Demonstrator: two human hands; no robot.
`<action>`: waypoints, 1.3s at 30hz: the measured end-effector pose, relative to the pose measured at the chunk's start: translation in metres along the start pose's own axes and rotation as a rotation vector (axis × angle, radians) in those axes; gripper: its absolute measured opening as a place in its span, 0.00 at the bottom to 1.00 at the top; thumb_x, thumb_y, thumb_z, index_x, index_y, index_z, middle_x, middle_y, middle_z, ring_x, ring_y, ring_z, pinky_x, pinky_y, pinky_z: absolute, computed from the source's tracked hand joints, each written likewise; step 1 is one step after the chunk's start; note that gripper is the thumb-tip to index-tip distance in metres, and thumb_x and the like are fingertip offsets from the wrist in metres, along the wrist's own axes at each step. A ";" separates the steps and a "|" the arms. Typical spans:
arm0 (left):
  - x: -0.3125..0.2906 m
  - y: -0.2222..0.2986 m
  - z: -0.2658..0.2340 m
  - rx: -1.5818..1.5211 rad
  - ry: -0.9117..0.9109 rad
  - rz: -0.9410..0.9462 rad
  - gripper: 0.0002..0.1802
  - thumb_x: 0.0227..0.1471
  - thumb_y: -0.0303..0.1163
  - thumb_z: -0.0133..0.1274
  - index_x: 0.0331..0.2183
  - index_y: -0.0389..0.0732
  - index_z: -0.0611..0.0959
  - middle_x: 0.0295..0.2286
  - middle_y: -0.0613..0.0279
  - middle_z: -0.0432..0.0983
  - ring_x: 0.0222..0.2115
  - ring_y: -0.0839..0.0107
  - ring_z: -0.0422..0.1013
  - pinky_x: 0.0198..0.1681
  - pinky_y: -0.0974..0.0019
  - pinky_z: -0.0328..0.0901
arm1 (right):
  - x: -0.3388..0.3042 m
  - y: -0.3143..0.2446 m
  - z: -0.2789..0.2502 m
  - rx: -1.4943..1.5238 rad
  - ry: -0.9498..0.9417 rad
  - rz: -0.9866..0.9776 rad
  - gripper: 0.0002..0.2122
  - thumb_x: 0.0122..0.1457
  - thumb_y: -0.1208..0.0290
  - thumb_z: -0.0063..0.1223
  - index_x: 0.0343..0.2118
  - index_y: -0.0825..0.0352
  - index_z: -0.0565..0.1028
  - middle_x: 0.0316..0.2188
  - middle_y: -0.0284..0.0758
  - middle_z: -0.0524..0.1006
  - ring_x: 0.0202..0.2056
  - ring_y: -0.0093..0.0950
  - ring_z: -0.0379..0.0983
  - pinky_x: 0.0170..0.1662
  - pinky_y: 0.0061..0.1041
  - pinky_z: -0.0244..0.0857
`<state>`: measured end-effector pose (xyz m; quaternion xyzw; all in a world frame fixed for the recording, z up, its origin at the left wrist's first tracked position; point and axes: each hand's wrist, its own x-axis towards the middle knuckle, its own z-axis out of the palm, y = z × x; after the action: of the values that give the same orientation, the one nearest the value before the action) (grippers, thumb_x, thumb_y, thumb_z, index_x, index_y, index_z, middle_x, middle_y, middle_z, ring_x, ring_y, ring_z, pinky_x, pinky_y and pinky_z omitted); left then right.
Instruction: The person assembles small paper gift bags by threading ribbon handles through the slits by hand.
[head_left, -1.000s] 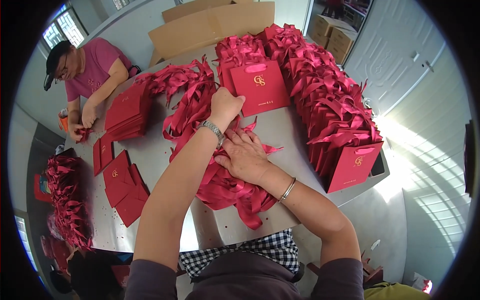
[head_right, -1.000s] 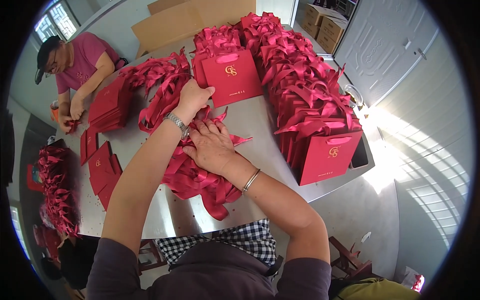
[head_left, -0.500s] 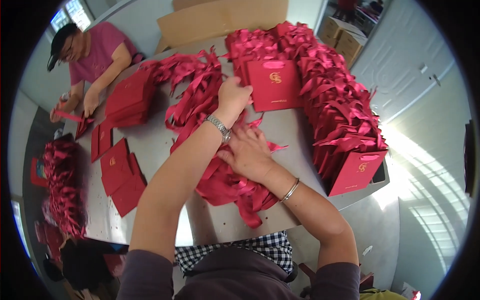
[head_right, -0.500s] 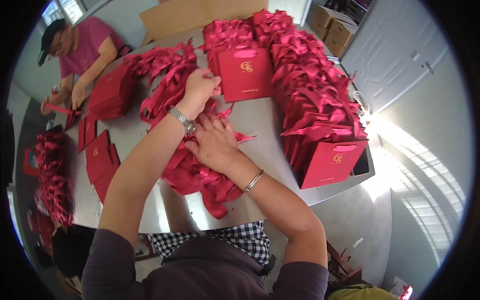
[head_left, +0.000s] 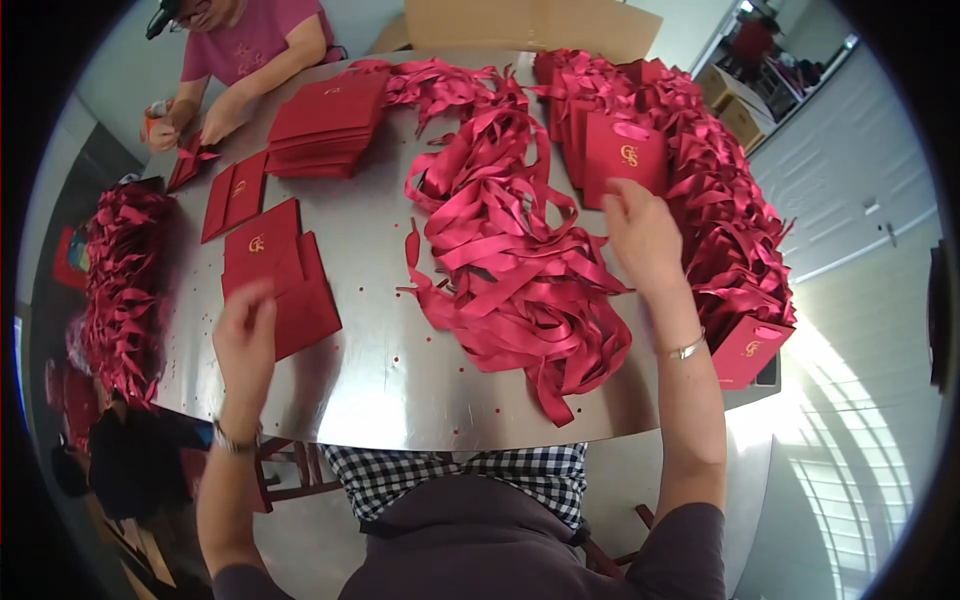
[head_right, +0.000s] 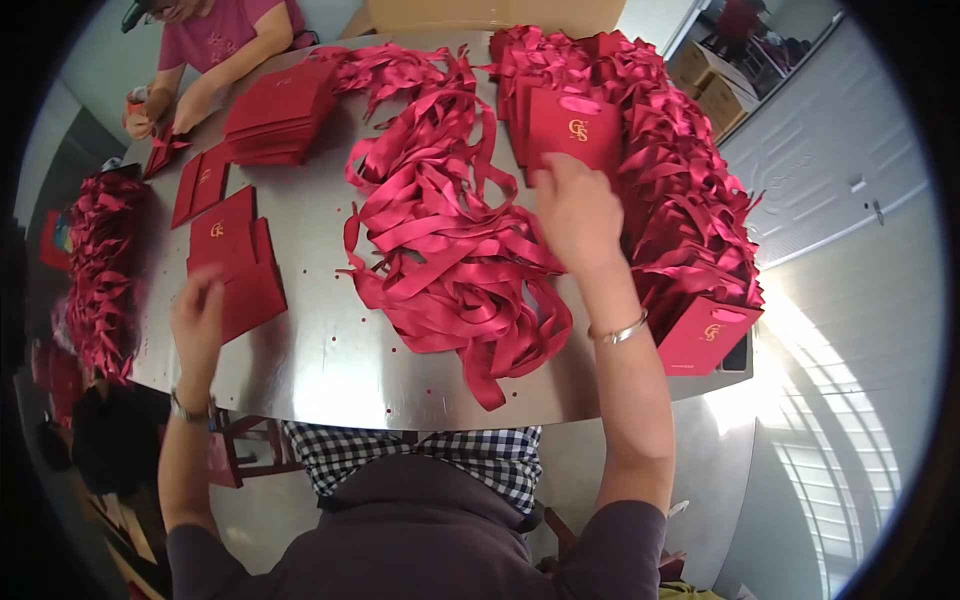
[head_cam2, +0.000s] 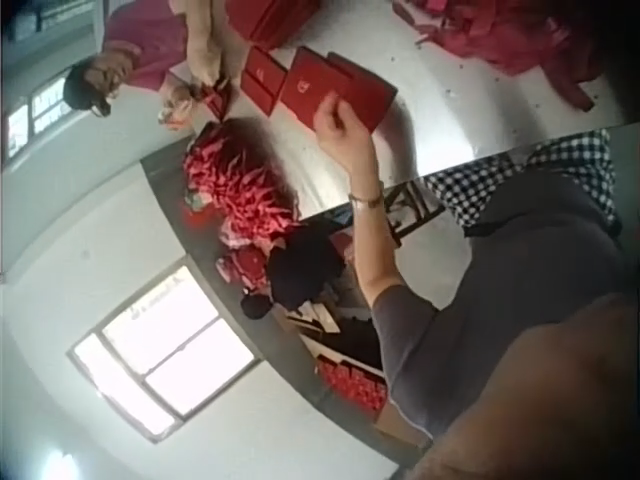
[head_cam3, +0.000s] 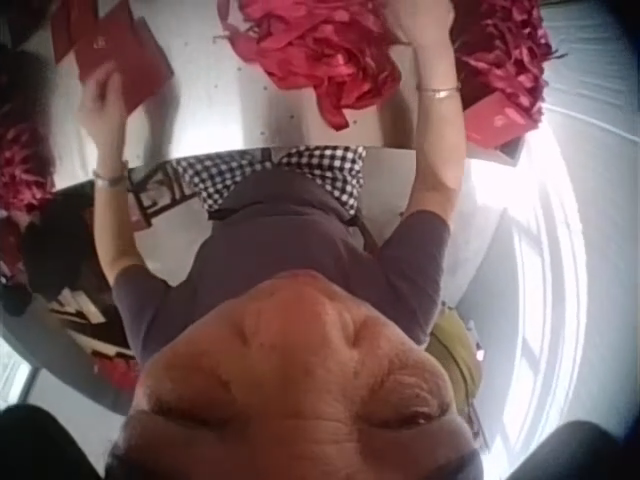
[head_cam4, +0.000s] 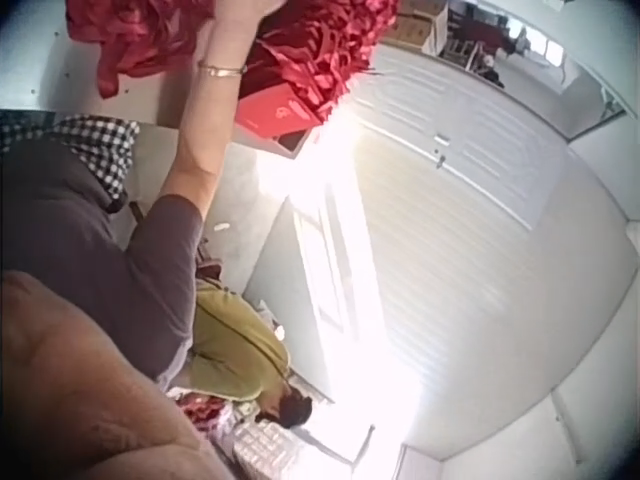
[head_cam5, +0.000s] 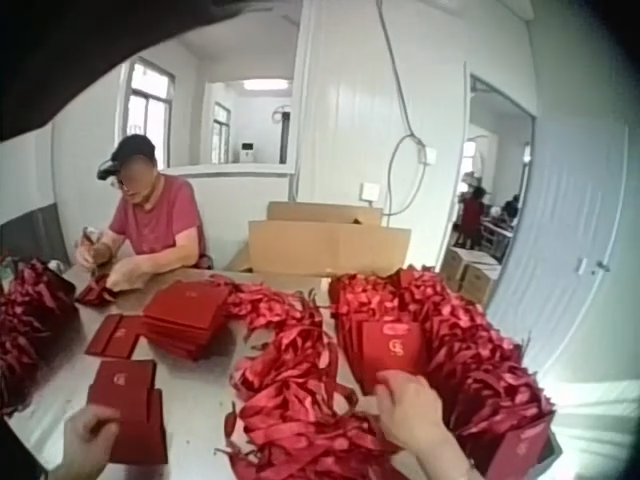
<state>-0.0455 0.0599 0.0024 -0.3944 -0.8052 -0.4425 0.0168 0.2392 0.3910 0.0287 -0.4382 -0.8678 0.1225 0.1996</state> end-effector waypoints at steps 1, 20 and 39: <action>-0.020 -0.011 -0.001 0.019 -0.010 0.007 0.08 0.53 0.21 0.53 0.37 0.34 0.81 0.33 0.55 0.78 0.35 0.66 0.74 0.41 0.67 0.67 | 0.009 0.009 -0.012 -0.224 -0.054 0.087 0.15 0.59 0.64 0.44 0.43 0.67 0.77 0.40 0.44 0.79 0.47 0.46 0.74 0.48 0.43 0.69; -0.078 -0.026 0.012 0.065 0.132 0.070 0.08 0.51 0.17 0.52 0.34 0.33 0.81 0.36 0.53 0.77 0.39 0.61 0.73 0.44 0.64 0.68 | 0.096 0.057 0.063 -0.223 -0.032 0.121 0.22 0.54 0.65 0.54 0.52 0.64 0.70 0.53 0.42 0.71 0.54 0.45 0.66 0.53 0.43 0.65; -0.078 -0.023 0.011 0.118 0.117 0.086 0.08 0.50 0.17 0.53 0.34 0.34 0.81 0.36 0.54 0.77 0.38 0.60 0.73 0.43 0.64 0.67 | 0.070 0.069 0.034 -0.674 0.150 -0.413 0.28 0.49 0.59 0.62 0.54 0.62 0.69 0.50 0.34 0.74 0.52 0.33 0.68 0.54 0.41 0.59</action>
<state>-0.0036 0.0124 -0.0500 -0.4002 -0.8098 -0.4156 0.1061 0.2350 0.4869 -0.0116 -0.3030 -0.9123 -0.2441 0.1280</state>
